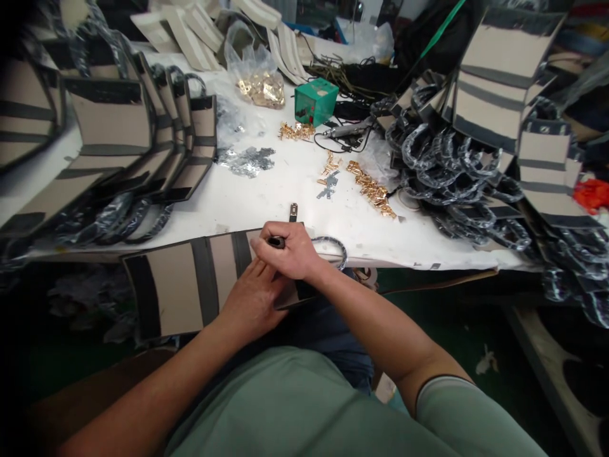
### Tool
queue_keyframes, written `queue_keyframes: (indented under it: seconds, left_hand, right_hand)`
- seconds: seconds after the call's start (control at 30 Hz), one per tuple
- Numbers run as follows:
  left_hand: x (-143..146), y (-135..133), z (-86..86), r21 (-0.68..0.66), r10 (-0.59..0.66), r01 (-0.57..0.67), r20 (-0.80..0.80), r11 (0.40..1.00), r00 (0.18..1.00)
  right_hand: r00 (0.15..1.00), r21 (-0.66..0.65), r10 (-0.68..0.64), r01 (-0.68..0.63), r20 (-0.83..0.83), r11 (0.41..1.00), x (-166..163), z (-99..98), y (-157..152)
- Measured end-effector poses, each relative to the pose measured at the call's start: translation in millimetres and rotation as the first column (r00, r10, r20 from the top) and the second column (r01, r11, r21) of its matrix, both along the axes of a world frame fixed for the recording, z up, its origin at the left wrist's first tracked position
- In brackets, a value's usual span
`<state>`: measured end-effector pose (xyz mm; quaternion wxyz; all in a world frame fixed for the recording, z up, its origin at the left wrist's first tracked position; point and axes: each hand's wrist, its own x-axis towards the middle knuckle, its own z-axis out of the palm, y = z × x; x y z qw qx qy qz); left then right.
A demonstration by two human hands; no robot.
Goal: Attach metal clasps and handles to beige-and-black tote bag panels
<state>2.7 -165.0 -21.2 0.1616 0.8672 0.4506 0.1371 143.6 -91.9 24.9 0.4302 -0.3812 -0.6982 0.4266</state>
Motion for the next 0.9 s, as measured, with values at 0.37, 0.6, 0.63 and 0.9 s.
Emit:
queue_keyframes:
  seconds: [0.37, 0.6, 0.63, 0.9]
  left_hand:
    - [-3.2, -2.1, -10.9, 0.005, -0.025, 0.025, 0.002, 1.000, 1.000]
    - [-1.1, -1.7, -12.6, 0.039, -0.025, 0.025, 0.005, 0.999, 1.000]
    - [-1.1, -1.6, -12.4, 0.048, -0.029, 0.029, 0.002, 0.998, 1.000]
    - [-1.8, -2.1, -13.3, 0.101, -0.037, 0.036, -0.001, 0.994, 0.999]
  right_hand:
    - [0.976, -0.047, -0.076, 0.068, -0.202, 0.997, 20.9, -5.9, -2.5]
    - [0.979, -0.017, -0.119, 0.118, -0.167, 0.993, 20.3, -24.9, 0.5]
    - [0.981, -0.007, -0.137, 0.137, -0.140, 0.991, 24.8, -23.3, -0.4]
    - [0.969, -0.493, -0.218, 0.245, 0.113, 0.835, 78.3, -25.9, -97.3]
